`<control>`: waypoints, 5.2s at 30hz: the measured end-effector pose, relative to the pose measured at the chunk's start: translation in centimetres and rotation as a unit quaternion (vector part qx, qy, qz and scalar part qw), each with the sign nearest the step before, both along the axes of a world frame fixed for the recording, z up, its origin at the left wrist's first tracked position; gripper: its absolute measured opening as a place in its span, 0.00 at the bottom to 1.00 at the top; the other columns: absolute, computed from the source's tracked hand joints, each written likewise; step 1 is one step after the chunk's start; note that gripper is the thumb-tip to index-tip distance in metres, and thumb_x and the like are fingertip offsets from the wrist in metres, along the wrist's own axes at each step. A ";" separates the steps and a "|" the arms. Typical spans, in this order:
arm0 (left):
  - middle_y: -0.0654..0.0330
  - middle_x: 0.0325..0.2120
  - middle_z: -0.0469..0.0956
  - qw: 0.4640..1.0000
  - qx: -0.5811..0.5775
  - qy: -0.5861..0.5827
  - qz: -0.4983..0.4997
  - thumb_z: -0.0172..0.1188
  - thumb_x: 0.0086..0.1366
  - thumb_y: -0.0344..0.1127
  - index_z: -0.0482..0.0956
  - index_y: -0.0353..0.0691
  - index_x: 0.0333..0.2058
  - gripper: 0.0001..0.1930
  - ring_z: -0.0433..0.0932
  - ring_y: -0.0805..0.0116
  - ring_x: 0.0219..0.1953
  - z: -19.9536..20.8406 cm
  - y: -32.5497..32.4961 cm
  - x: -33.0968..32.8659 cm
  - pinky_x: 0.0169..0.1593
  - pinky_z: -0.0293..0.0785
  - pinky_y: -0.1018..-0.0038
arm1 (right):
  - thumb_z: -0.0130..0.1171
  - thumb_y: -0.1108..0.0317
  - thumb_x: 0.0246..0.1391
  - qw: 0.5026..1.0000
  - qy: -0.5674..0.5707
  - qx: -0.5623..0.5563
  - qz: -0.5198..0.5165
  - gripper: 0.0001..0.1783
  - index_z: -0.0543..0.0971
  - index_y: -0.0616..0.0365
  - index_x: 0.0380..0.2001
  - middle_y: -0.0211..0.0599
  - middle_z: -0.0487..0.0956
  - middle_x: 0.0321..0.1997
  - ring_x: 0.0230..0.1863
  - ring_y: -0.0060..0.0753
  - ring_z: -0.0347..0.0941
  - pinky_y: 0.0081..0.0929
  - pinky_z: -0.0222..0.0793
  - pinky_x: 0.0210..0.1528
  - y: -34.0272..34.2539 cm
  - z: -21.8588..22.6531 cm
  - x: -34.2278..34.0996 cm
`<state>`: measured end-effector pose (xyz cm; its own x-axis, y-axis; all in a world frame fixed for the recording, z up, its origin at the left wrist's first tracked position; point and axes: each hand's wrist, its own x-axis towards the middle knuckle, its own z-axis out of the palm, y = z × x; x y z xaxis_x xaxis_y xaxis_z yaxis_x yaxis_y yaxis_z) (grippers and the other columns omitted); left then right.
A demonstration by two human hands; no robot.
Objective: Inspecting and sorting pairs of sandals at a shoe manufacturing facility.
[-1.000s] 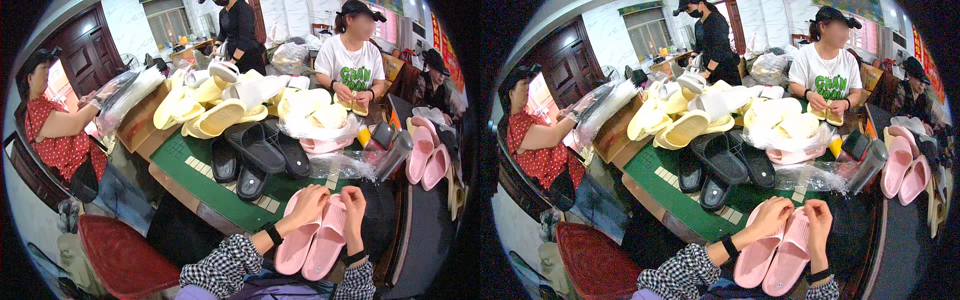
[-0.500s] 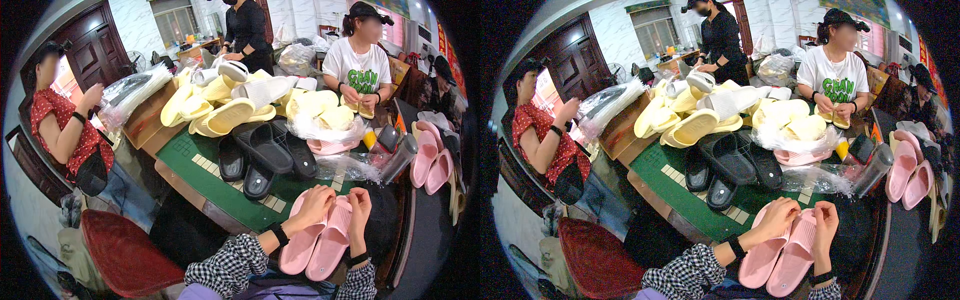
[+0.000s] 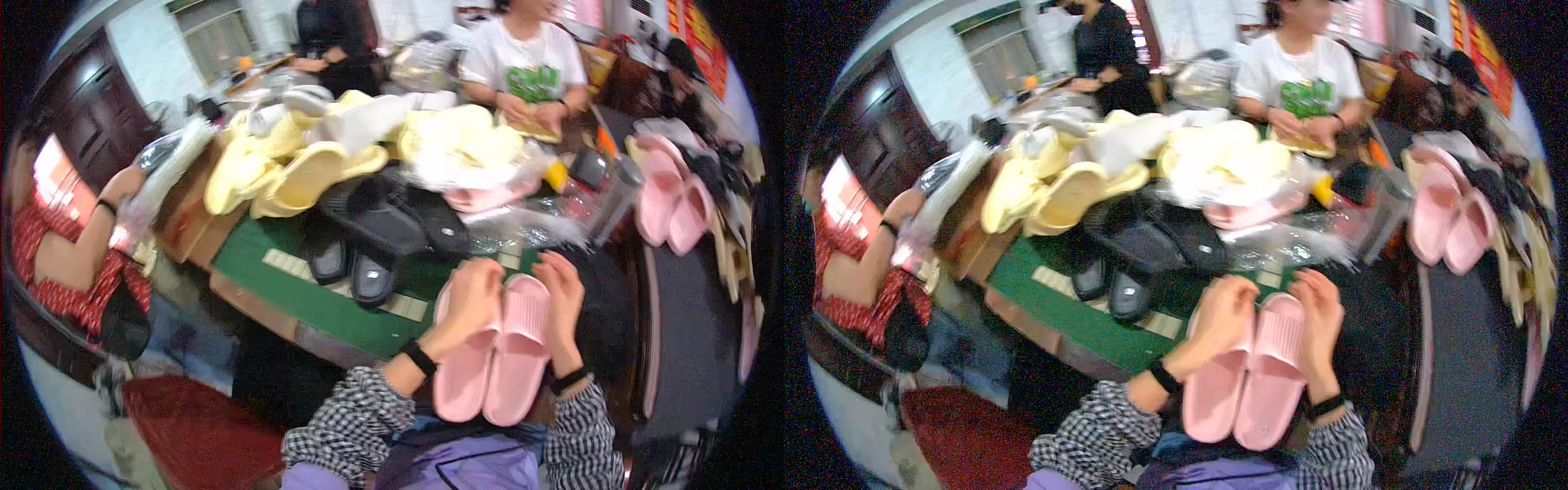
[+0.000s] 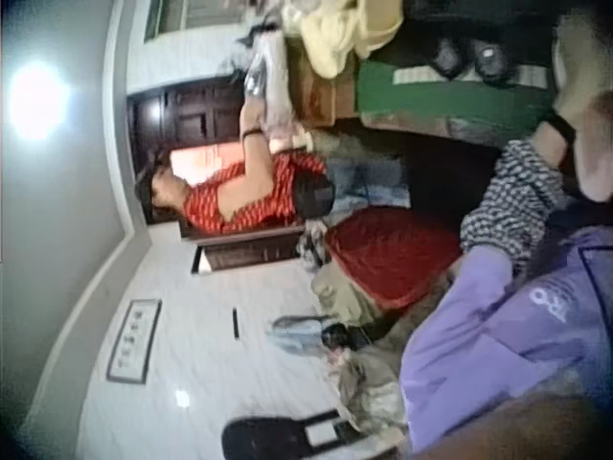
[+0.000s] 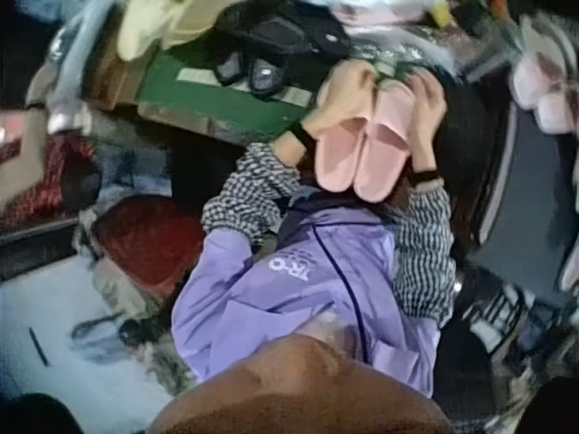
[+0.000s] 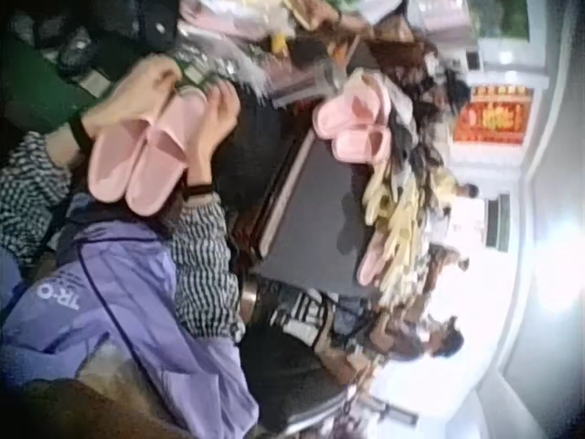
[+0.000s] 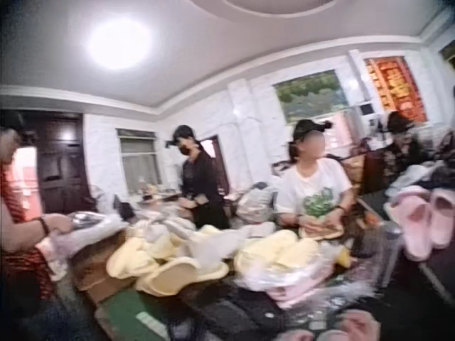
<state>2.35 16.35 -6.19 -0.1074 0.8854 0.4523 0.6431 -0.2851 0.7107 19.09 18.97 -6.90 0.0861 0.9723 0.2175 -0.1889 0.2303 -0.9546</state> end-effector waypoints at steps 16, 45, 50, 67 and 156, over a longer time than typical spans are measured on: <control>0.48 0.41 0.67 0.956 -0.077 0.252 -0.126 0.67 0.52 0.39 0.73 0.41 0.51 0.27 0.68 0.47 0.44 0.0 -15.6 0.7 0.46 0.66 0.56 | 0.47 0.66 0.67 0.956 0.237 0.163 -0.062 0.09 0.73 0.60 0.41 0.35 0.75 0.40 0.42 0.25 0.73 0.30 0.74 0.51 -4.9 9.5 4.8; 0.32 0.55 0.62 0.923 -0.098 0.350 -0.129 0.54 0.63 0.55 0.64 0.55 0.63 0.31 0.61 0.30 0.56 -1.7 -13.9 2.6 0.59 0.48 0.36 | 0.59 0.66 0.52 0.754 -0.583 0.180 -0.242 0.18 0.80 0.51 0.48 0.50 0.78 0.44 0.50 0.52 0.73 0.41 0.68 0.53 4.2 15.6 27.0; 0.35 0.51 0.63 0.930 -0.092 0.335 -0.121 0.55 0.62 0.52 0.62 0.55 0.64 0.32 0.60 0.32 0.56 -1.8 -13.7 2.7 0.59 0.48 0.37 | 0.55 0.55 0.56 0.695 -0.674 0.074 -0.239 0.24 0.75 0.38 0.57 0.62 0.73 0.54 0.55 0.60 0.70 0.46 0.66 0.58 12.4 9.2 26.7; 0.38 0.52 0.65 0.935 -0.136 0.302 -0.123 0.56 0.58 0.51 0.66 0.56 0.62 0.32 0.62 0.34 0.55 -0.8 -13.8 2.7 0.60 0.49 0.35 | 0.44 0.59 0.62 0.665 -0.670 0.047 -0.327 0.17 0.77 0.62 0.37 0.55 0.78 0.38 0.44 0.59 0.74 0.51 0.68 0.46 18.3 9.7 33.5; 0.49 0.38 0.80 0.978 -0.010 0.070 0.194 0.57 0.62 0.29 0.80 0.34 0.40 0.09 0.81 0.53 0.38 7.1 -12.7 -15.1 0.43 0.75 0.66 | 0.51 0.77 0.44 0.793 -0.590 0.067 -0.137 0.21 0.74 0.69 0.45 0.57 0.76 0.44 0.45 0.61 0.72 0.47 0.68 0.48 -16.5 8.2 11.7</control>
<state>-12.80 3.65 0.94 -0.3764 0.7988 0.4694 0.7911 0.0134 0.6116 30.74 2.50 1.35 -0.0498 0.9138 0.4030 0.8919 0.2223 -0.3939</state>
